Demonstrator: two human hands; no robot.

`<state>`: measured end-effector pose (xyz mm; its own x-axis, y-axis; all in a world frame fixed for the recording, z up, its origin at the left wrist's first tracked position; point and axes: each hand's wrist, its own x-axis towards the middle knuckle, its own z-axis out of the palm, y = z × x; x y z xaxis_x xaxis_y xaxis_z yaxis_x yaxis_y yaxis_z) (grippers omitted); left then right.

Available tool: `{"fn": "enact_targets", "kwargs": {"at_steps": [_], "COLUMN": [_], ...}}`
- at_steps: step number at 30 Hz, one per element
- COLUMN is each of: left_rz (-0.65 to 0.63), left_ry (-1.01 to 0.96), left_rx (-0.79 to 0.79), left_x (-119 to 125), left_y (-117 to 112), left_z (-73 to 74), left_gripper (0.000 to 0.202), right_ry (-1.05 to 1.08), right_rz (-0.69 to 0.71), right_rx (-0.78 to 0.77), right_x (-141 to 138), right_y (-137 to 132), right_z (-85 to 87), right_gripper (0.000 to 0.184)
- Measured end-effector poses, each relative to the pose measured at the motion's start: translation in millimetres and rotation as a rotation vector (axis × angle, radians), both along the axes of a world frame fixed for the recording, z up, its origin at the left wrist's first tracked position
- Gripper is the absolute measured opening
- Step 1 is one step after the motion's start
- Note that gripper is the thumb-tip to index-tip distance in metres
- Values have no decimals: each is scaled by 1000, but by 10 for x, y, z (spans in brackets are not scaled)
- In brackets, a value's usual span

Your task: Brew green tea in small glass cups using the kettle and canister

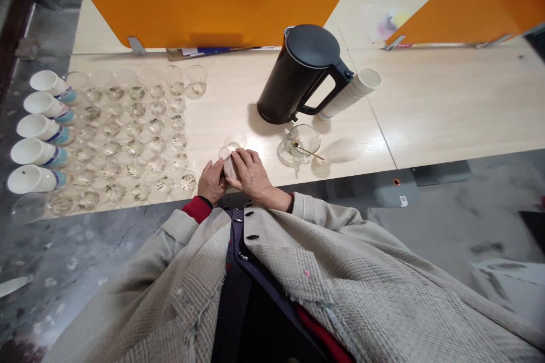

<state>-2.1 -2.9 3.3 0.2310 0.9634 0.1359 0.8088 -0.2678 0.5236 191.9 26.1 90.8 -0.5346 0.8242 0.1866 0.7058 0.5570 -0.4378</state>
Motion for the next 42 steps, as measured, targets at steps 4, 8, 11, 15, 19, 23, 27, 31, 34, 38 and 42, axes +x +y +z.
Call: {"fn": "enact_targets", "kwargs": {"at_steps": [4, 8, 11, 15, 19, 23, 27, 31, 34, 38, 42], "left_rz": [2, -4, 1, 7, 11, 19, 30, 37, 31, 36, 38], "left_ry": [-10, -12, -7, 13, 27, 25, 18, 22, 12, -27, -66], "left_rx": [24, 41, 38, 19, -3, -15, -14, -8, 1, 36, 68], "left_x": [9, 20, 32, 47, 45, 35, 36, 35, 25, 12, 11], "left_y": [-3, -3, -2, 2, 8, 6, 7, 18, 26, 31, 32], "left_z": [6, 19, 44, 91, 113, 110, 107, 107, 91, 48, 14], "left_gripper": [60, 57, 56, 54, 57, 62, 62, 60, 61, 60, 60], "right_ry": [14, 70, 135, 233, 303, 292, 207, 116, 59, 69, 258], "right_rz": [8, -7, -46, -97, -181, -288, -355, -346, -286, -240, -352], "right_rx": [-5, -38, -62, -44, 52, 80, 34, -23, -86, -116, -86], "right_x": [-11, 11, 43, 151, 376, 646, 838, 907, 905, 930, 1065], "right_y": [3, -5, -14, -39, -77, -134, -196, -159, -75, -67, -267], "right_z": [0, 12, 6, 12, 31, -70, -335, -595, -680, -595, -386], "right_gripper": [70, 67, 69, 69, 73, 72, 69, 67, 64, 67, 57]}}
